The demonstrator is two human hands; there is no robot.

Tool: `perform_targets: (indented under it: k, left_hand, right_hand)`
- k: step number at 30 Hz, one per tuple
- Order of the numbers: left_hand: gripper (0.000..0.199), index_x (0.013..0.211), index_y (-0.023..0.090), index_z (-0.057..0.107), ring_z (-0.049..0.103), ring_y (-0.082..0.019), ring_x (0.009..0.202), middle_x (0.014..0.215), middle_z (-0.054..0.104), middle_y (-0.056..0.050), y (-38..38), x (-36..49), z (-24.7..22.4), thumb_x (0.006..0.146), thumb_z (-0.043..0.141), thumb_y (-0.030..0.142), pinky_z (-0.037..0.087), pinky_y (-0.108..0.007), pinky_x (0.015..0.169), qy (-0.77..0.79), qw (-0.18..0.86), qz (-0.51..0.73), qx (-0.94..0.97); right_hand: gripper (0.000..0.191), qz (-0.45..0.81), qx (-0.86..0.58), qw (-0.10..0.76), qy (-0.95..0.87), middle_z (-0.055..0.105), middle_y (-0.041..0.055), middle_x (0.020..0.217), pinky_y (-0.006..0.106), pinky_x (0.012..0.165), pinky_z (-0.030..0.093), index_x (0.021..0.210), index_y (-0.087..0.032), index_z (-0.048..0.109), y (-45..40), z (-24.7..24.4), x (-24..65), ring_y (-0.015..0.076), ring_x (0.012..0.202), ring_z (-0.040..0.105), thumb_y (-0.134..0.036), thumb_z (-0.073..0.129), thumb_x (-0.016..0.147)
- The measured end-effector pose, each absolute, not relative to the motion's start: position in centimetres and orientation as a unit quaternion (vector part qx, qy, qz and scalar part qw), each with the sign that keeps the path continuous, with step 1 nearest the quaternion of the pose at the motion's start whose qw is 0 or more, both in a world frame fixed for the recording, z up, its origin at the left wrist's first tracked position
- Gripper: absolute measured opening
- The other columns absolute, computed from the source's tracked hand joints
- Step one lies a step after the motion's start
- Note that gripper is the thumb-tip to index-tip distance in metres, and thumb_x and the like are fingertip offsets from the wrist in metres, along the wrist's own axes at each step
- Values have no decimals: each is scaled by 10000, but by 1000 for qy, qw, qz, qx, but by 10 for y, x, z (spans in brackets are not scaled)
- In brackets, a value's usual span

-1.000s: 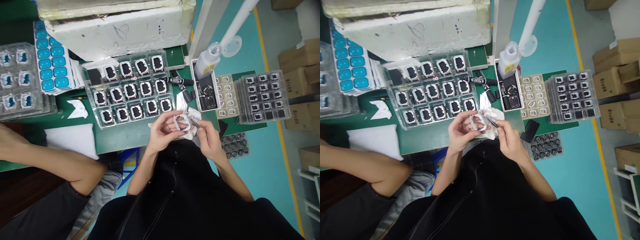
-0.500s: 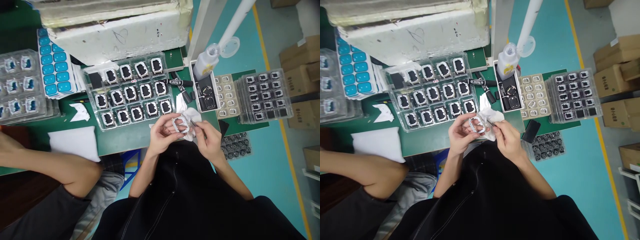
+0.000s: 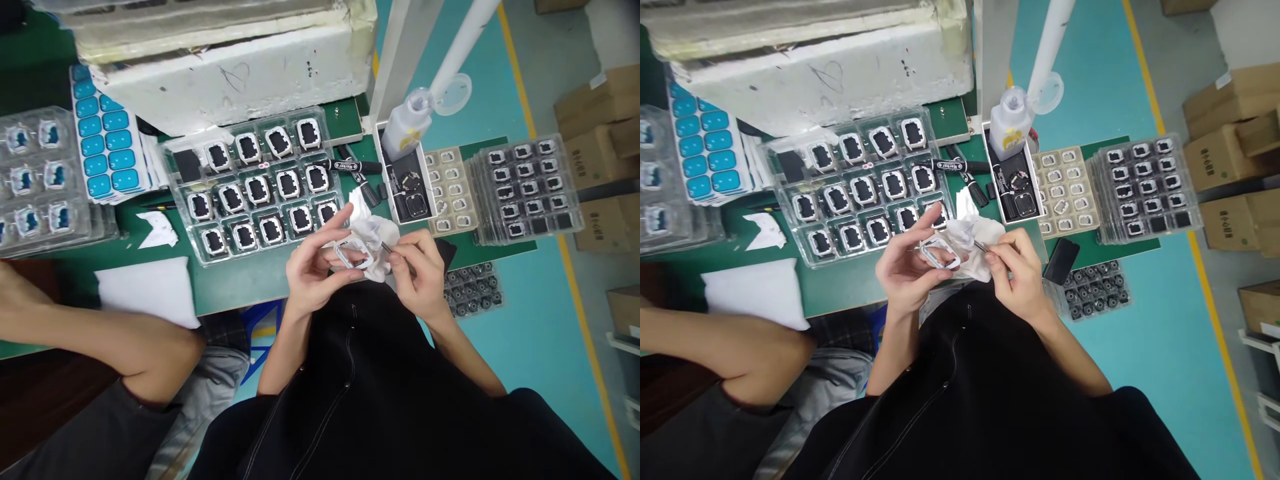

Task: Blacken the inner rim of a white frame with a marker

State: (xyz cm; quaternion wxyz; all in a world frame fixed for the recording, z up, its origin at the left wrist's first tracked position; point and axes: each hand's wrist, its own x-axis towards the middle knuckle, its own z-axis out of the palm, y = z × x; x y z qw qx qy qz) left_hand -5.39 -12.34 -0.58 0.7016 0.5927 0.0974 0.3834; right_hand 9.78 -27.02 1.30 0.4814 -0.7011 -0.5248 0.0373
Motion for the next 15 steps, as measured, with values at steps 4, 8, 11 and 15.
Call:
perform_targets:
  k: [4,8,11,15]
  left_hand:
    - [635,1395,269,670,847,-237,984,1144,834,-40,-126,-49,-9,825,931,169,732,-305,842,93,694,379,605]
    - [629,1399,241,670,847,-233,982,1111,839,-49,-136,-49,-12,829,931,192,721,-296,890,127,650,390,639]
    - [634,1411,238,674,845,-244,1004,1145,839,-61,-139,-52,-11,831,929,198,721,-306,902,135,621,378,673]
    - [633,1409,227,682,845,-241,997,1130,845,-67,-134,-56,-11,829,934,223,722,-299,883,138,620,354,686]
  right_hand:
    - [99,46,-708,489,-507,567,51,1010,369,805,530,1012,-225,677,-269,15,96,204,953,612,-166,605,1047]
    - [71,69,-714,520,-463,594,69,1104,433,933,573,1052,-249,687,-266,18,90,244,1088,669,-201,634,1049]
    - [60,86,-728,522,-437,601,74,1093,416,885,585,1060,-252,695,-264,19,87,242,1072,664,-245,635,1062]
    - [109,119,-713,505,-471,651,79,1128,401,887,566,1081,-243,688,-264,18,91,231,1064,656,-234,580,1093]
